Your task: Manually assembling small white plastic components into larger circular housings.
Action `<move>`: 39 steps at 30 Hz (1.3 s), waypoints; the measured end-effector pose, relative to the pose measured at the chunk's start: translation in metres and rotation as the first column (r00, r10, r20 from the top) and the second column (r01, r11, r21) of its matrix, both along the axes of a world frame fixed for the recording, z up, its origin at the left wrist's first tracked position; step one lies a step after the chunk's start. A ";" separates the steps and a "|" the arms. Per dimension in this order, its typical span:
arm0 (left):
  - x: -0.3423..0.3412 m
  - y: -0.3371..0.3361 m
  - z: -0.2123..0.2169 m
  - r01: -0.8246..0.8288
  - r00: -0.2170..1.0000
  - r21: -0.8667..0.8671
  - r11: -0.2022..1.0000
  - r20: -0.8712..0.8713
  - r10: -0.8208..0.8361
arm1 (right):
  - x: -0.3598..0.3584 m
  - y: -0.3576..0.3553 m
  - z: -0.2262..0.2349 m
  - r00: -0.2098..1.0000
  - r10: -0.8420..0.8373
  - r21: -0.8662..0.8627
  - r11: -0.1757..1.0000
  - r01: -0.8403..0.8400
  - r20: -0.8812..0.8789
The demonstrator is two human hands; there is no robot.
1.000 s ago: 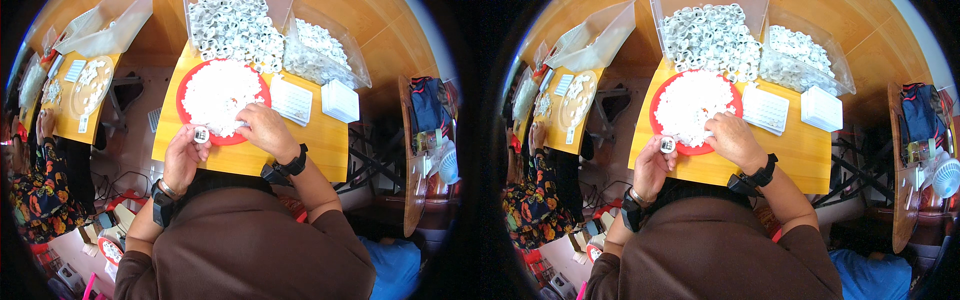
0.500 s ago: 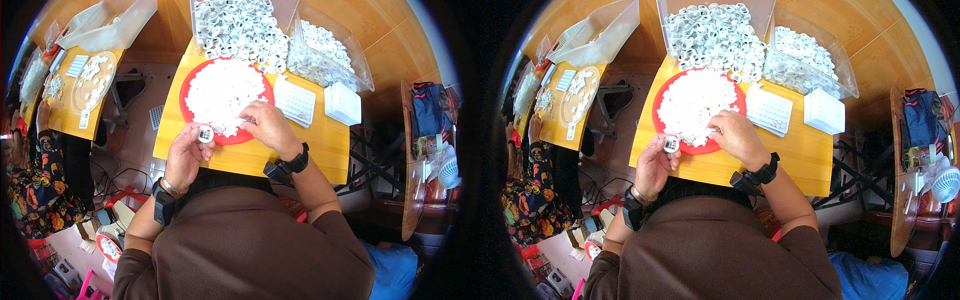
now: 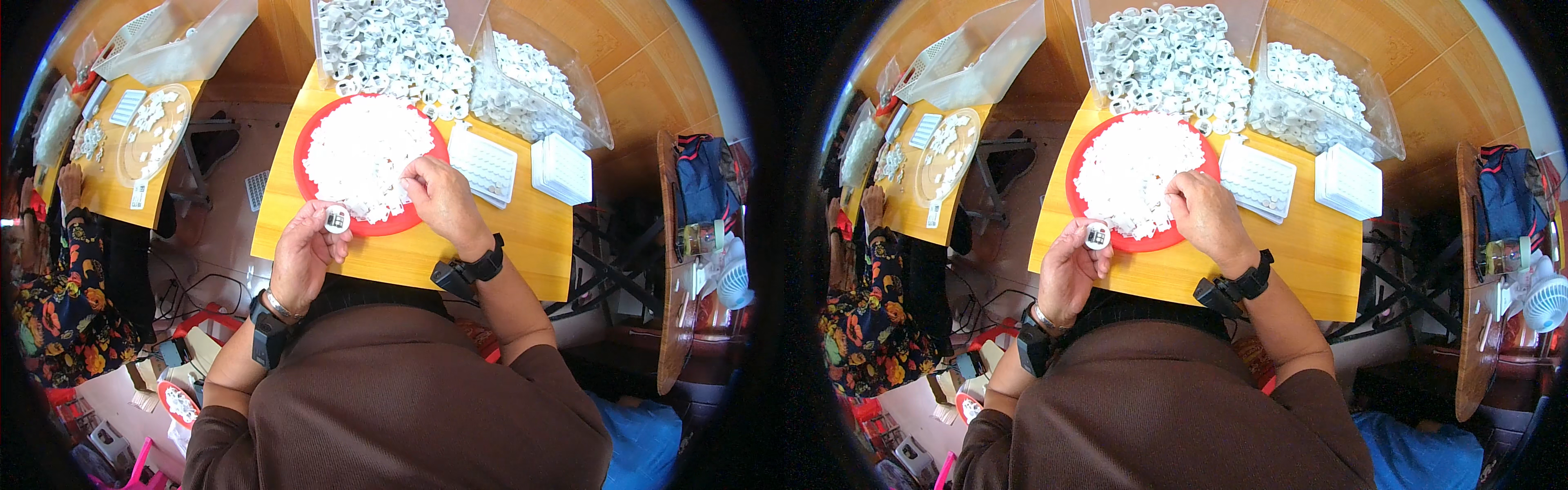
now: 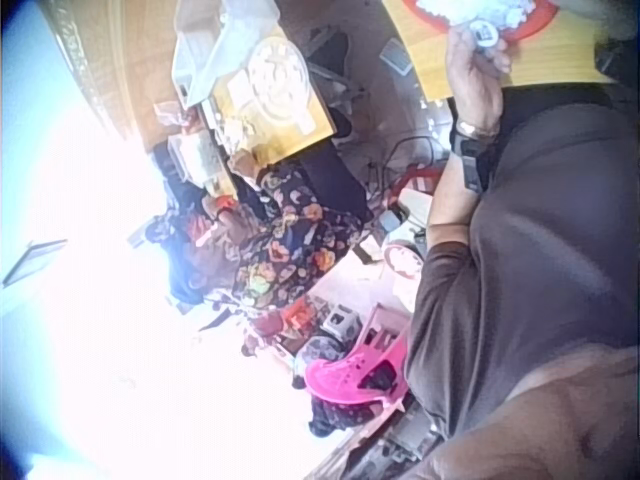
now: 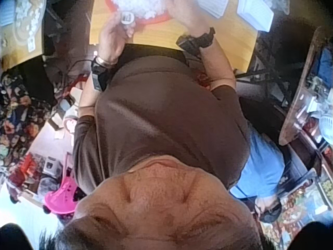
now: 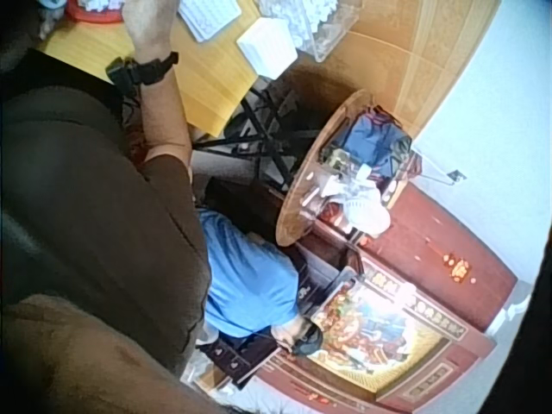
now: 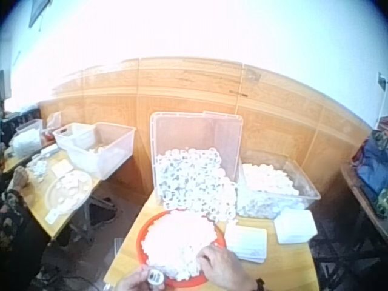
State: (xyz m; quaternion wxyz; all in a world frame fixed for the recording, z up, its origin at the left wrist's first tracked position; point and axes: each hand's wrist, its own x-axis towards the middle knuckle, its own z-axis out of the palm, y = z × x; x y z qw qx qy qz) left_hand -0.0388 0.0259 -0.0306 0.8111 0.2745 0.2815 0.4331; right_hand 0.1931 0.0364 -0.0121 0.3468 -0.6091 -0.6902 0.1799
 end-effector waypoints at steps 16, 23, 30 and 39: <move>-0.001 0.002 0.001 -0.002 1.000 -0.002 1.000 -0.031 0.002 | -0.015 -0.001 0.007 0.872 0.387 -0.103 0.922 -0.374 0.301; -0.003 0.002 0.002 0.008 1.000 0.000 1.000 -0.027 -0.008 | -0.020 -0.002 0.002 0.865 0.349 -0.057 0.934 -0.353 0.361; -0.003 0.004 0.000 0.007 0.999 -0.017 1.000 -0.036 -0.008 | -0.020 0.000 -0.001 0.893 0.312 0.032 0.940 -0.340 0.324; -0.003 0.004 -0.002 -0.013 1.000 -0.016 1.000 -0.012 0.012 | -0.031 0.009 0.009 0.917 0.330 0.070 0.933 -0.353 0.224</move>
